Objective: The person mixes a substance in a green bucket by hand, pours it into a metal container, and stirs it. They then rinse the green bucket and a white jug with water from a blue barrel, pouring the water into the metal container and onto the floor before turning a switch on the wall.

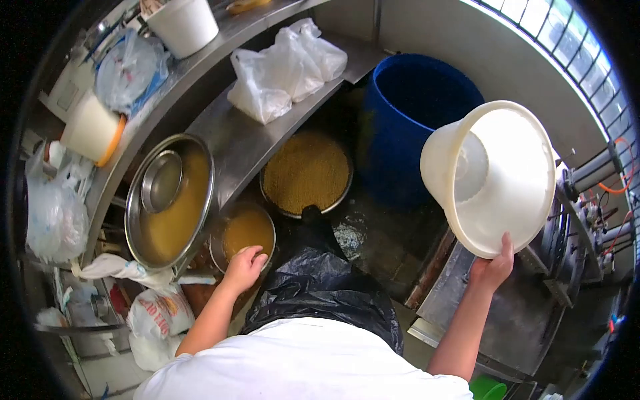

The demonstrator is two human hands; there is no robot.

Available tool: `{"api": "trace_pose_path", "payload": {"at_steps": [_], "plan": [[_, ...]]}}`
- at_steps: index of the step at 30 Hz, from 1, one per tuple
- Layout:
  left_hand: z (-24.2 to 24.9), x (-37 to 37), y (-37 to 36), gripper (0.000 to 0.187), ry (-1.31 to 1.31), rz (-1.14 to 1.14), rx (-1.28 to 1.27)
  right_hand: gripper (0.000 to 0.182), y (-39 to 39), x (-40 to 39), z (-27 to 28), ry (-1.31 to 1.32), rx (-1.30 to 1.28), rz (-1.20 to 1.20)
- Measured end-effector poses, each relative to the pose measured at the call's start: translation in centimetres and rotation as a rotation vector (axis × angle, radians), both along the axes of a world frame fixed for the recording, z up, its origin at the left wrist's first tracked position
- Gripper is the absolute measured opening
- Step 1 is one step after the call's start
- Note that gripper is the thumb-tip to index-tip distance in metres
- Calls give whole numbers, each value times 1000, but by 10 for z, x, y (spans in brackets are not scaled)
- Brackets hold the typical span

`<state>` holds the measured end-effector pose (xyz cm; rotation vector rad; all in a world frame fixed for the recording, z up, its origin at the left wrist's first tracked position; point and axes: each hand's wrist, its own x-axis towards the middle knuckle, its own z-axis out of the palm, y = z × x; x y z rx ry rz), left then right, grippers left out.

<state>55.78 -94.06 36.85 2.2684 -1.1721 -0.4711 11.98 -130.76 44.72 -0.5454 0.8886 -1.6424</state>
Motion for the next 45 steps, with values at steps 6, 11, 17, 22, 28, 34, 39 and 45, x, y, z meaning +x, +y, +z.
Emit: {"api": "trace_pose_path", "payload": {"at_steps": [6,11,17,22,28,34,39,45], "plan": [[30,17,-35,37,-110,-123,-69,41,-7,-14,-8,-3,11,-53],[14,2,33,37,-82,8,69,42,-3,-32,-22,-33,-37,-45],[-25,-40,105,32,-2,84,192,42,9,-24,-10,-60,-28,16],[-20,-45,88,32,-51,-1,146,45,-8,-16,18,-128,-84,102],[-34,-27,32,33,-19,-79,129,48,-77,31,52,-131,-207,118],[-90,14,-32,37,120,-138,237,35,-226,111,39,104,-223,18],[-110,66,-111,38,188,-76,189,32,-375,184,-26,1177,-223,-73],[-73,133,-191,35,155,38,7,29,-403,268,-84,1978,-26,108]]}}
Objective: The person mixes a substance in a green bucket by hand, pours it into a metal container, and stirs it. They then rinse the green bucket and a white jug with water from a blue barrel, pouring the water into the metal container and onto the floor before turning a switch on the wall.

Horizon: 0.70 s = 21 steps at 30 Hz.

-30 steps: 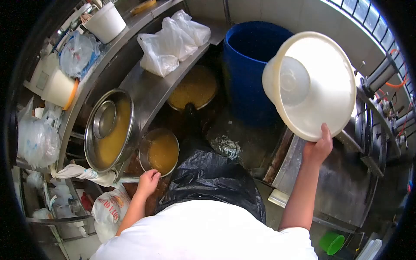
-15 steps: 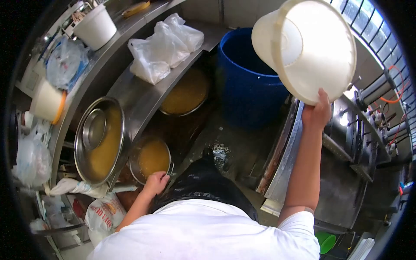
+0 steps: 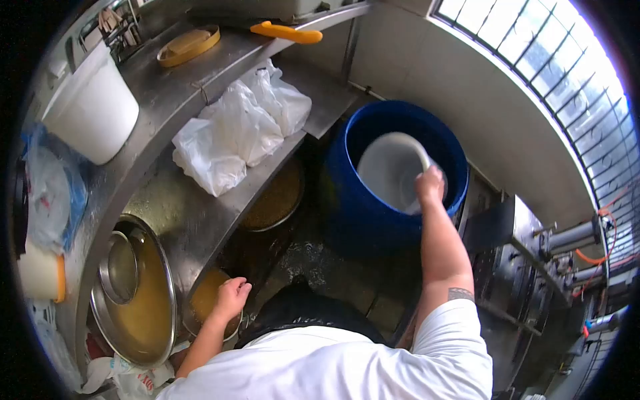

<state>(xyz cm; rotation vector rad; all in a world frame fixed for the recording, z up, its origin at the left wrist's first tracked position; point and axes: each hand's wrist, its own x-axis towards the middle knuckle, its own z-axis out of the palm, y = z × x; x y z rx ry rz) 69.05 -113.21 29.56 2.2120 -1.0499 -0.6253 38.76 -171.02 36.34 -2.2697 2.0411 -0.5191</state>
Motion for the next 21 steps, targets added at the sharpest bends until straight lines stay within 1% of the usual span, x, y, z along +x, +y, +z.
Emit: {"api": "trace_pose_path", "payload": {"at_steps": [1,4,5,7,10,11,12,13,14,15,16,18,19,20,21], "plan": [[5,9,-9,35,1,11,-3,30,-6,3,-20,91,55,37],[23,26,-31,35,14,139,-52,28,-34,1,-79,168,196,145],[26,29,-36,35,8,159,-49,28,-43,7,-80,164,199,166],[30,28,-38,35,24,205,-9,27,-56,13,-85,269,390,276],[33,14,-44,38,-5,259,55,26,-93,26,-122,312,398,322],[38,5,-47,38,-21,301,56,25,-99,36,-133,282,384,295],[46,-5,-52,39,-21,327,114,25,-102,45,-145,247,374,269],[51,-14,-57,40,-21,353,171,25,-110,50,-166,241,375,304],[53,-25,-60,41,-17,386,175,26,-121,59,-187,231,374,338],[59,-33,-64,41,23,398,191,25,-121,70,-195,205,383,314],[69,-44,-73,41,39,432,180,25,-119,81,-200,181,397,286],[84,-65,-93,41,42,496,177,25,-110,104,-199,150,437,307],[89,-74,-102,41,16,473,177,25,-103,115,-202,136,474,294],[97,-89,-111,41,-19,480,185,25,-95,141,-213,126,488,359],[102,-97,-117,41,-25,509,190,27,-84,150,-217,124,521,396]]}}
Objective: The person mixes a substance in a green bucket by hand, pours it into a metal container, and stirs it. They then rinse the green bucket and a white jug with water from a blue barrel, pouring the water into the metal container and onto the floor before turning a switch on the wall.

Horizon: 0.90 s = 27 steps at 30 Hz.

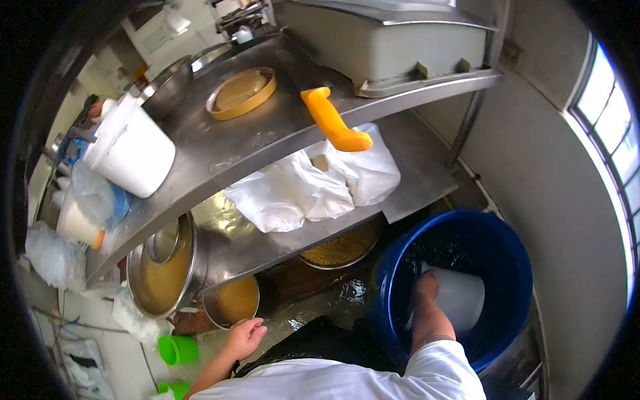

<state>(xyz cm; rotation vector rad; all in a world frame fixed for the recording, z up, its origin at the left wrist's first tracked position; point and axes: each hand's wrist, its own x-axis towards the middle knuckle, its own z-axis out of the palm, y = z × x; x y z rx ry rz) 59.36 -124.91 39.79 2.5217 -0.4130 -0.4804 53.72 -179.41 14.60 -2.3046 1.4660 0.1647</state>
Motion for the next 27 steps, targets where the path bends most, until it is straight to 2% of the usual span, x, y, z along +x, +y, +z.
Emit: {"api": "trace_pose_path", "payload": {"at_steps": [2,5,7,11,13,15,17,19,21,22,23,24,26,27], "plan": [[10,-12,-11,35,-131,-19,-66,28,12,1,-20,-1,33,60],[13,-25,-15,36,-116,52,-153,25,21,1,-38,-28,-58,194],[18,-31,-19,40,-90,108,-216,38,32,-4,-5,54,108,178],[18,-36,-28,45,-112,112,-232,52,14,-42,-2,25,69,216],[13,-39,-29,42,-121,125,-264,56,4,-68,2,-197,95,20],[6,-42,-28,40,-142,130,-280,50,-17,-92,14,-176,98,-57],[3,-42,-29,41,-148,123,-311,40,-45,-119,-7,-446,241,-313],[-6,-39,-31,42,-116,92,-349,39,-70,-138,1,-497,212,-337],[-13,-30,-36,40,-143,-2,-343,35,-76,-153,27,-807,361,-485],[-15,-26,-40,39,-171,-51,-345,20,-72,-154,51,-945,371,-495],[-21,-22,-46,39,-175,-68,-366,18,-82,-163,64,-849,278,-520],[-27,-19,-52,39,-176,-84,-384,24,-62,-163,107,-975,316,-504],[-32,-12,-68,40,-153,-137,-430,22,-60,-177,165,-993,272,-407],[-40,-10,-79,40,-138,-165,-483,18,-48,-179,211,-901,232,-376]]}}
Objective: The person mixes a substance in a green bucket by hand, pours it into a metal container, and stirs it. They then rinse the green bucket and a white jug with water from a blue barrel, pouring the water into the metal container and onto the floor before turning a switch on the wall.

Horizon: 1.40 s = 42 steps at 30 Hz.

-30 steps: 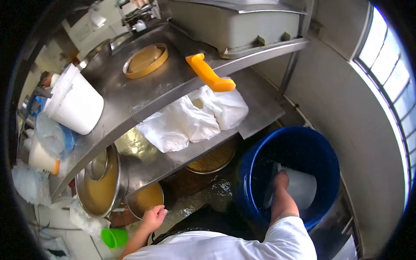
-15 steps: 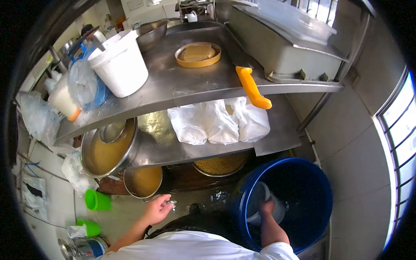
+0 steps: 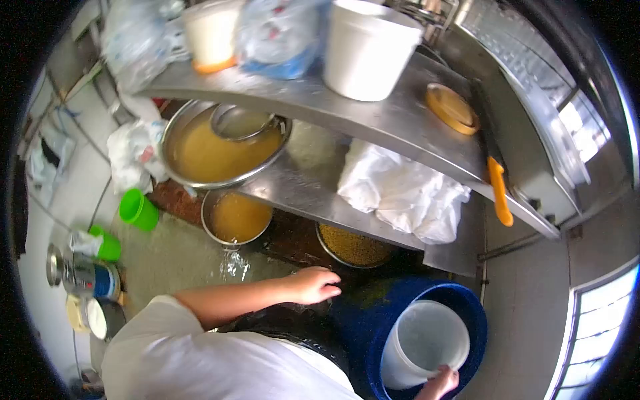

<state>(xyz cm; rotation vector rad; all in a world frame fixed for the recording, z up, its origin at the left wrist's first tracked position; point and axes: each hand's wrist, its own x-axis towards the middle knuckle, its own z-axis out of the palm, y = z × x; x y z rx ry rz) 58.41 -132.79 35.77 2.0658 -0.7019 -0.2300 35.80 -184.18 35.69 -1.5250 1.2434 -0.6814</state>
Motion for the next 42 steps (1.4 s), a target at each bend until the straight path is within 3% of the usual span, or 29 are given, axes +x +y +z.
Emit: {"api": "trace_pose_path", "payload": {"at_steps": [1,2,3,4,6,7,8,9,11,12,14,15,16,18,20,22,24,27,29,31,34,39,42], "plan": [[-6,0,-11,41,11,-37,-50,28,36,2,57,-59,-58,128],[-5,-3,-21,41,17,-78,-104,18,54,5,87,-191,-81,99],[-2,-5,-30,41,18,-120,-160,21,56,3,112,-206,-110,145],[5,-8,-39,43,107,-175,-207,30,32,-11,135,-10,-104,239],[22,-16,-57,49,171,-247,-299,41,144,-1,231,-26,-377,113],[29,-21,-62,52,147,-259,-342,46,131,-11,250,13,-399,153],[48,-26,-61,55,339,-283,-385,41,173,-6,274,-159,-489,224],[69,-33,-53,59,525,-303,-429,46,133,-23,286,-24,-424,260],[104,-44,-24,58,920,-356,-581,52,244,-3,327,-248,-483,395],[115,-45,-4,58,903,-332,-613,52,284,0,343,-256,-497,432],[131,-48,41,56,998,-500,-850,56,346,6,364,-218,-352,478],[139,-56,70,56,984,-474,-875,56,366,9,366,-219,-357,514],[147,-66,102,54,925,-260,-962,54,384,13,367,-169,-328,539],[145,-77,163,52,749,105,-998,53,386,28,356,-124,-288,599],[143,-97,233,50,683,247,-1003,59,339,64,311,-16,-1312,1352],[143,-121,310,48,606,481,-927,81,409,92,265,-64,-830,1292],[141,-150,379,44,564,695,-834,60,594,87,258,-167,2,1278],[119,-191,455,35,432,1003,-868,52,652,137,190,-154,233,1441],[132,-232,504,28,376,1120,-847,44,710,163,156,-88,300,1562],[83,-245,541,22,188,1397,-688,41,776,177,133,-90,347,1706],[74,-286,592,19,151,1574,-759,39,881,187,114,-5,334,1835],[81,-325,678,20,151,1779,-858,38,1039,202,60,-2,411,2142],[70,-336,754,22,138,1884,-783,33,1130,195,17,102,262,2214]]}}
